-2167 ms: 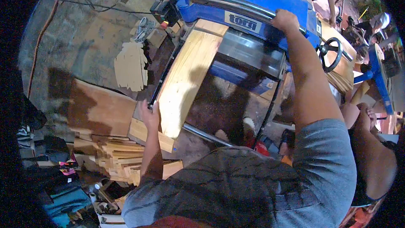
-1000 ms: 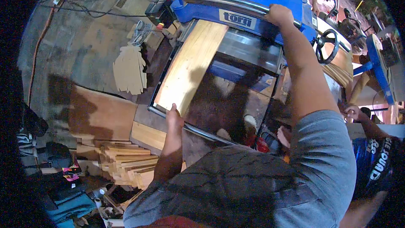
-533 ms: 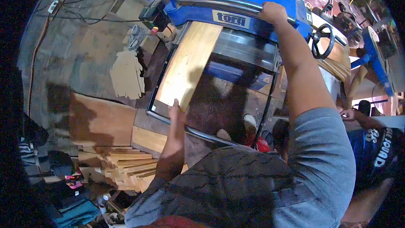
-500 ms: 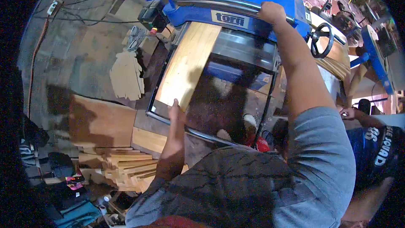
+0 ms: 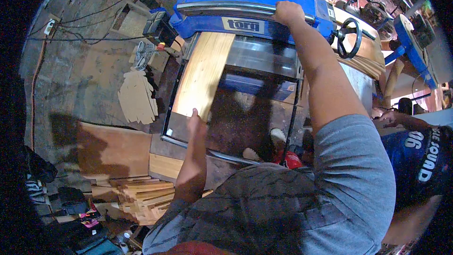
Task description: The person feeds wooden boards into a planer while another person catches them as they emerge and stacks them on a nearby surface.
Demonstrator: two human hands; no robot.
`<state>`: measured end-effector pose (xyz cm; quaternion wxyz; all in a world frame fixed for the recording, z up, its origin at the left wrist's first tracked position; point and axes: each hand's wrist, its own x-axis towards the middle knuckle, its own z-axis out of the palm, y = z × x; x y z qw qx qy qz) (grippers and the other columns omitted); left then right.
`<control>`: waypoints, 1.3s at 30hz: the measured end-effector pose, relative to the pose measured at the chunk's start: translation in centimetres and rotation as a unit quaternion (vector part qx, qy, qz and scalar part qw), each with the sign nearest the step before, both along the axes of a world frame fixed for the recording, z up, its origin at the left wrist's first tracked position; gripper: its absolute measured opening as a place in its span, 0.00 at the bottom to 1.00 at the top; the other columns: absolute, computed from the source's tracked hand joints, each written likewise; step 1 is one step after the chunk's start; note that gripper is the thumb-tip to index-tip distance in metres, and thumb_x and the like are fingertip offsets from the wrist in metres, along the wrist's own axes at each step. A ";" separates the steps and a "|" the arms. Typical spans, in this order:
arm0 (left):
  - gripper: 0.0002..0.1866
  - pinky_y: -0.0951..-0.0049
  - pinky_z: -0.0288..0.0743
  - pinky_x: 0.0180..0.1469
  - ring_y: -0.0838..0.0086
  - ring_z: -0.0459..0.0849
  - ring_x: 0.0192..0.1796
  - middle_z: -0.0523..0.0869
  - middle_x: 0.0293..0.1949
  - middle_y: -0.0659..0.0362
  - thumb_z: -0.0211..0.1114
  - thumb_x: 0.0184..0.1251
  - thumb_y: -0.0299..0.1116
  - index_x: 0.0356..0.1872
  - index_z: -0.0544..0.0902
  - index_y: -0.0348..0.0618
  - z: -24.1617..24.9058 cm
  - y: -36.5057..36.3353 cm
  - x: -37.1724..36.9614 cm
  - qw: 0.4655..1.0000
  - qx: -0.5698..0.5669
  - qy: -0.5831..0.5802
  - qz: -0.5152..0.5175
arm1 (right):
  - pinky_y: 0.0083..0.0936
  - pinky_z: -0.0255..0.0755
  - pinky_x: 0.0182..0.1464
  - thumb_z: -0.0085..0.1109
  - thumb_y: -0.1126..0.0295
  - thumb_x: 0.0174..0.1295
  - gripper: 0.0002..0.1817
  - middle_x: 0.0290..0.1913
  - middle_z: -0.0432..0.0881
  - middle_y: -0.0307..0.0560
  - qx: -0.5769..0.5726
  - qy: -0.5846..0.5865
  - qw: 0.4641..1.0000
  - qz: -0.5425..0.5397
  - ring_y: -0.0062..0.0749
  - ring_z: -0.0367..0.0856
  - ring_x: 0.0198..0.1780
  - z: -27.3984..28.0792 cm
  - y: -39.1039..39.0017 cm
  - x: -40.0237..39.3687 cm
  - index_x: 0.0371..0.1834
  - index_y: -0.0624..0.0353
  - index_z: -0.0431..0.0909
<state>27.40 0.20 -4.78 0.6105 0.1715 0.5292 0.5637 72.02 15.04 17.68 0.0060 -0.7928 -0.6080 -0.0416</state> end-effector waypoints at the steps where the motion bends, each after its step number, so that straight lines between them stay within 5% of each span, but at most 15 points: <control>1: 0.21 0.52 0.72 0.59 0.56 0.75 0.59 0.72 0.61 0.47 0.47 0.77 0.33 0.66 0.60 0.34 0.6 0.1 0.4 1.000 0.016 -0.001 0.000 | 0.42 0.76 0.55 0.58 0.55 0.57 0.21 0.49 0.84 0.54 -0.003 -0.002 1.000 0.001 0.49 0.82 0.52 0.1 0.0 -0.1 0.50 0.53 0.81; 8: 0.22 0.54 0.75 0.57 0.55 0.76 0.59 0.71 0.61 0.47 0.50 0.75 0.29 0.66 0.60 0.36 1.6 1.4 1.9 0.999 0.005 -0.032 0.000 | 0.42 0.76 0.54 0.59 0.56 0.55 0.21 0.48 0.84 0.55 -0.005 0.019 1.000 -0.015 0.50 0.82 0.51 0.9 -0.5 -0.9 0.50 0.54 0.81; 17: 0.26 0.60 0.73 0.57 0.58 0.76 0.58 0.72 0.61 0.49 0.53 0.74 0.37 0.67 0.61 0.36 -0.2 3.0 3.0 1.000 -0.013 0.022 -0.009 | 0.43 0.76 0.55 0.59 0.55 0.57 0.21 0.49 0.84 0.55 0.005 0.001 1.000 -0.005 0.50 0.82 0.51 0.9 -0.5 -0.9 0.49 0.55 0.81; 21: 0.22 0.53 0.74 0.57 0.56 0.75 0.59 0.73 0.59 0.50 0.53 0.73 0.32 0.65 0.64 0.41 2.5 3.4 4.2 0.998 -0.004 -0.058 -0.002 | 0.44 0.75 0.55 0.58 0.56 0.57 0.20 0.49 0.84 0.56 0.018 -0.003 1.000 0.003 0.51 0.82 0.51 0.6 -0.3 -0.7 0.48 0.56 0.81; 24: 0.22 0.56 0.76 0.55 0.59 0.76 0.58 0.74 0.58 0.52 0.55 0.73 0.33 0.65 0.65 0.42 2.4 4.0 4.3 0.995 -0.098 0.017 -0.003 | 0.43 0.75 0.55 0.58 0.57 0.56 0.20 0.49 0.83 0.56 0.016 -0.007 1.000 0.011 0.51 0.82 0.51 0.4 -0.1 -0.5 0.48 0.56 0.81; 26: 0.23 0.60 0.77 0.51 0.61 0.77 0.56 0.75 0.57 0.53 0.56 0.72 0.37 0.64 0.65 0.44 -3.7 4.8 2.9 0.931 0.073 0.322 -0.158 | 0.43 0.75 0.55 0.58 0.57 0.56 0.20 0.49 0.83 0.56 0.013 -0.009 1.000 0.005 0.51 0.82 0.51 0.3 0.0 -0.4 0.48 0.56 0.81; 27: 0.23 0.60 0.77 0.51 0.61 0.77 0.56 0.75 0.57 0.53 0.56 0.72 0.37 0.64 0.65 0.44 -3.1 5.0 3.2 0.931 0.072 0.322 -0.157 | 0.43 0.75 0.55 0.58 0.57 0.56 0.20 0.49 0.83 0.56 0.013 -0.008 1.000 0.007 0.51 0.82 0.51 0.2 0.0 -0.3 0.48 0.56 0.81; 29: 0.21 0.61 0.78 0.48 0.63 0.77 0.54 0.75 0.56 0.54 0.56 0.72 0.38 0.63 0.67 0.47 -1.2 5.7 4.3 0.997 -0.042 -0.002 -0.059 | 0.42 0.75 0.55 0.58 0.57 0.56 0.20 0.49 0.83 0.56 0.016 -0.003 1.000 0.009 0.51 0.82 0.51 0.2 0.0 -0.4 0.48 0.56 0.81; 39: 0.17 0.58 0.79 0.46 0.65 0.81 0.46 0.79 0.48 0.54 0.54 0.72 0.39 0.56 0.71 0.43 -2.0 8.2 4.9 0.992 -0.055 -0.005 -0.114 | 0.42 0.75 0.55 0.60 0.51 0.56 0.24 0.50 0.83 0.55 0.010 0.008 1.000 0.008 0.50 0.82 0.52 0.6 -0.2 -0.5 0.49 0.55 0.81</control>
